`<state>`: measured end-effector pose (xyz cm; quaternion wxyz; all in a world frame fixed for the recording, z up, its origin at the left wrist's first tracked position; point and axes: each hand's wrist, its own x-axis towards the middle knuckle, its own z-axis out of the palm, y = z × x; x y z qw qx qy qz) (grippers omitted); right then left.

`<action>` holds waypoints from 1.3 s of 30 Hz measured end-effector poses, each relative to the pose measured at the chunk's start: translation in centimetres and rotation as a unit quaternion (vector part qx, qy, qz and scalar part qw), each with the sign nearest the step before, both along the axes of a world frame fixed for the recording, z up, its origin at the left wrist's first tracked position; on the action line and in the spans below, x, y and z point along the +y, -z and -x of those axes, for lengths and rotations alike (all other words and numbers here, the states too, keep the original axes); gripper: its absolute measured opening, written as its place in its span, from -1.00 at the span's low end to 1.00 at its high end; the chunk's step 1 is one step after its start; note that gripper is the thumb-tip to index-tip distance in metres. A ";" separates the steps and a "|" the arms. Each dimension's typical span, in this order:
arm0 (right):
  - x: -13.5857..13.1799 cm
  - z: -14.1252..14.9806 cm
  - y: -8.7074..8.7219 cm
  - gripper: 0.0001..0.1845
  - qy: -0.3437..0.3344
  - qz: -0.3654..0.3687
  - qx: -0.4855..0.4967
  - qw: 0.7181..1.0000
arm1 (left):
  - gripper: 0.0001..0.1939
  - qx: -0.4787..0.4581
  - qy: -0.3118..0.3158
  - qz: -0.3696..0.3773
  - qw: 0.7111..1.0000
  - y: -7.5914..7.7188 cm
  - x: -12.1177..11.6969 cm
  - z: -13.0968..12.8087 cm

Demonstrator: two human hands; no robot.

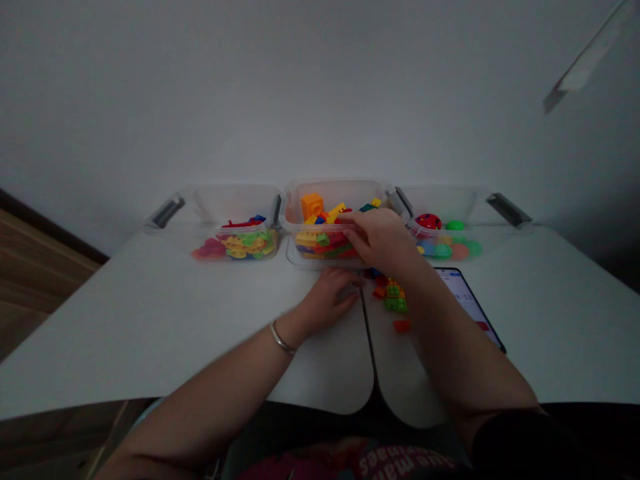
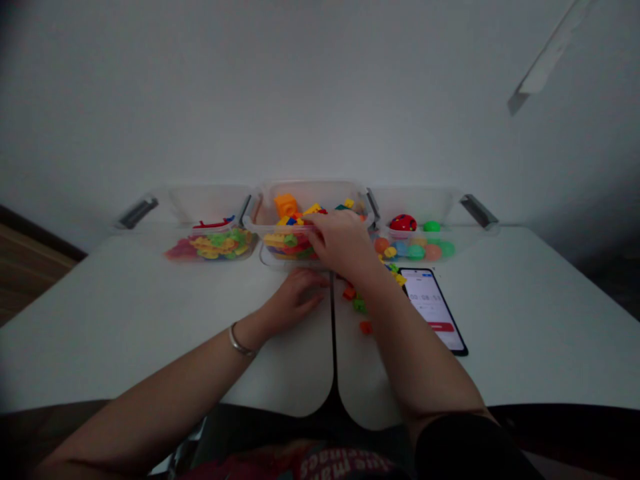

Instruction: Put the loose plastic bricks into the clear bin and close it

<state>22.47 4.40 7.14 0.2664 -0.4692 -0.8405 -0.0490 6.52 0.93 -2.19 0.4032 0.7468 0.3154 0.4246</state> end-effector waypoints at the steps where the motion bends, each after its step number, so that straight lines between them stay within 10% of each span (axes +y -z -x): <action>1: -0.2 0.3 0.0 -0.58 -0.005 0.003 -0.010 1.000 | -0.68 0.028 0.018 -0.025 0.999 -0.1 -0.2 -0.1; 17: 0.5 0.3 0.6 -0.56 -0.043 -0.024 0.135 0.990 | -0.51 0.368 0.096 -0.242 0.893 1.1 -0.9 -1.2; 29: 0.2 -0.4 0.0 -0.63 -0.067 -0.075 0.174 0.980 | -0.58 0.344 0.113 -0.255 0.897 0.9 -0.9 -1.3; 39: -0.5 -0.3 -0.4 -0.69 -0.076 -0.084 0.151 0.982 | -0.73 0.212 0.042 -0.122 0.969 1.7 0.3 -1.1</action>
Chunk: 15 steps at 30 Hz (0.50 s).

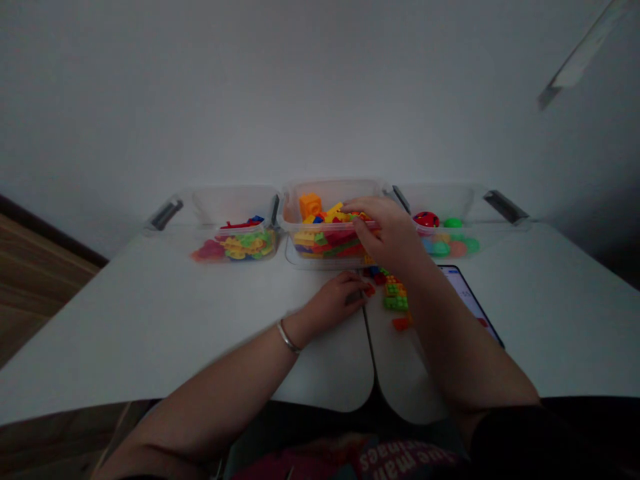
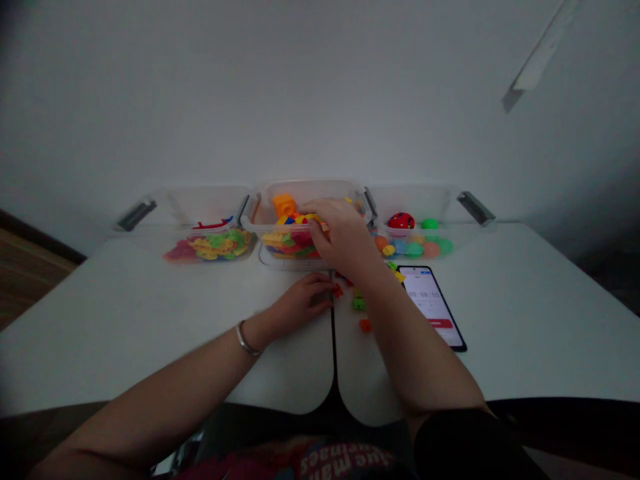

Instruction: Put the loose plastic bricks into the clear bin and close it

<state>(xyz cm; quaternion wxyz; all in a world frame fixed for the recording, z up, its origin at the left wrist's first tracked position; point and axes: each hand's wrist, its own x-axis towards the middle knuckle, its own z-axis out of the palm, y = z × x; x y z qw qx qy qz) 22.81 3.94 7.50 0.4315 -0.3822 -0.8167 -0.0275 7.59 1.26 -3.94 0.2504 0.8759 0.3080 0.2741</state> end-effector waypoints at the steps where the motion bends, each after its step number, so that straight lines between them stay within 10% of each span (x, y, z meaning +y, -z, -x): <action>1: -0.1 0.0 0.0 -0.69 -0.001 0.001 -0.002 1.000 | -0.75 -0.009 -0.009 0.007 1.000 0.1 0.1 0.0; 15: -2.0 1.0 -0.9 -0.85 0.005 0.169 -0.080 0.982 | -0.84 -0.326 -0.201 0.008 0.924 -1.4 1.7 3.0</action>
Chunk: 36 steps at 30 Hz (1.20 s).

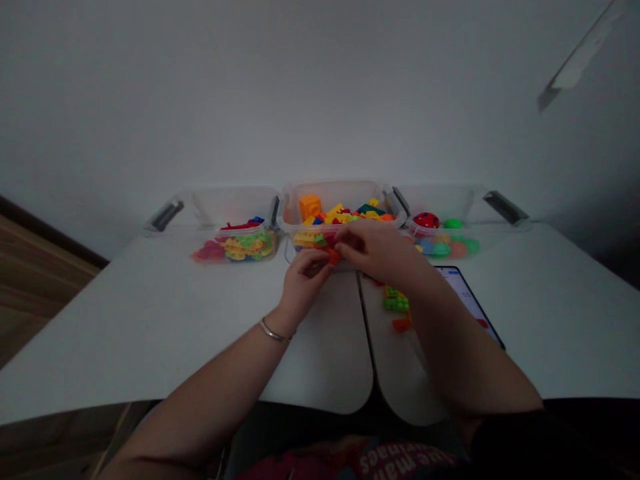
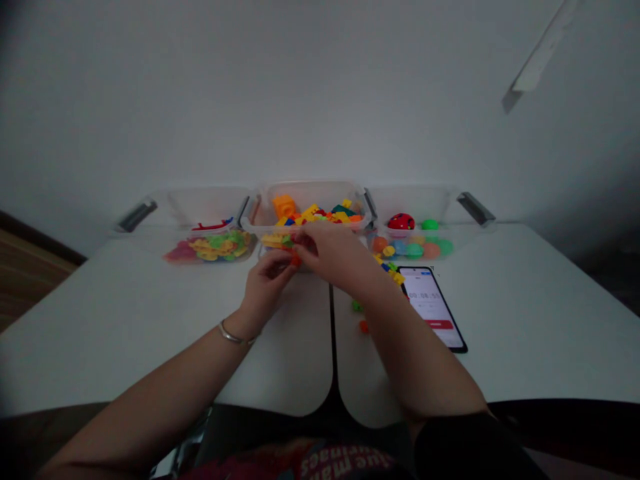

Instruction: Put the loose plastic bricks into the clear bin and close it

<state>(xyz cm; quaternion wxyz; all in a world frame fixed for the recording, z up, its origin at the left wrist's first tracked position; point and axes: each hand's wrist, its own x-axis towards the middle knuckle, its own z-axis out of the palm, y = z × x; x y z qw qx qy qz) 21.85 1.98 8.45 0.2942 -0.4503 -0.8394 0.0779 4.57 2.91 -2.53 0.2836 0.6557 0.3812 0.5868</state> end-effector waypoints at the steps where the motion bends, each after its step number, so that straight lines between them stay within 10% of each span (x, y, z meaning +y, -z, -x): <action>1: 0.0 0.1 0.0 -0.87 -0.003 0.015 -0.003 1.000 | -0.85 -0.011 -0.006 -0.006 1.000 -0.1 -0.1 0.1; 17: 0.2 0.8 0.6 -0.94 -0.018 0.077 0.032 0.996 | -0.89 0.029 -0.008 -0.093 0.995 -0.2 -0.6 -0.1; 28: 1.8 -1.7 0.4 -0.82 0.063 -0.166 0.121 0.977 | -0.83 0.148 0.019 -0.153 0.977 -1.1 -1.6 -0.5; 36: 3.5 -1.5 2.2 -0.83 0.048 -0.138 0.089 0.985 | -0.80 0.183 0.037 -0.114 0.976 -0.6 -1.1 -0.4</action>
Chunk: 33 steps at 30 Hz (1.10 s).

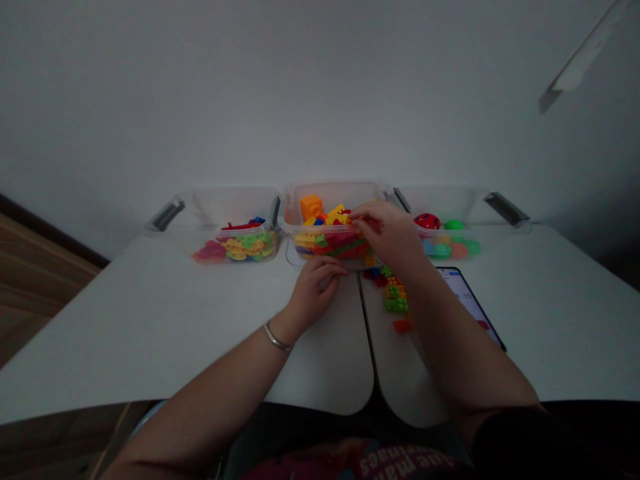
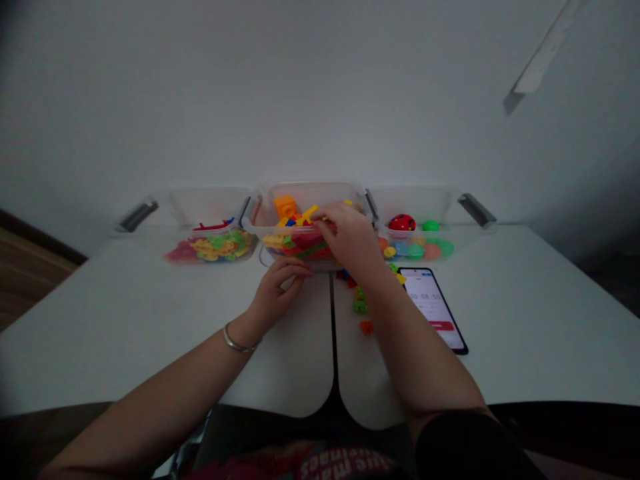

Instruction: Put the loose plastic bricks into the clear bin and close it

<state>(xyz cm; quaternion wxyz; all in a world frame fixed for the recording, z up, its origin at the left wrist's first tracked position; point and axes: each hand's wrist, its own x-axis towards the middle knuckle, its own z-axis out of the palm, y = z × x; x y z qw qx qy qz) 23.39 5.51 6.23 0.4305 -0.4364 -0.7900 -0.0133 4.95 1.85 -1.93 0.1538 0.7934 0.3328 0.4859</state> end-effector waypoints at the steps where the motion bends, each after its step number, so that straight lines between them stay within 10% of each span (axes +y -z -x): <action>1: -0.1 0.1 0.0 -0.82 0.006 0.008 -0.024 1.000 | -0.80 0.003 -0.001 0.003 1.000 0.1 0.0 0.0; 14: -1.3 1.4 -0.2 -0.67 0.032 0.019 -0.191 0.981 | -0.80 0.066 -0.003 0.027 0.997 0.9 0.6 0.1; 24: -2.3 0.5 -1.9 -0.62 -0.037 0.020 -0.030 0.999 | -0.80 0.244 -0.053 0.024 0.968 0.1 -0.2 0.4; 33: -6.5 -2.0 -0.7 -0.80 0.107 0.075 -0.076 0.988 | -0.75 0.309 -0.075 0.049 0.947 0.1 -0.8 0.3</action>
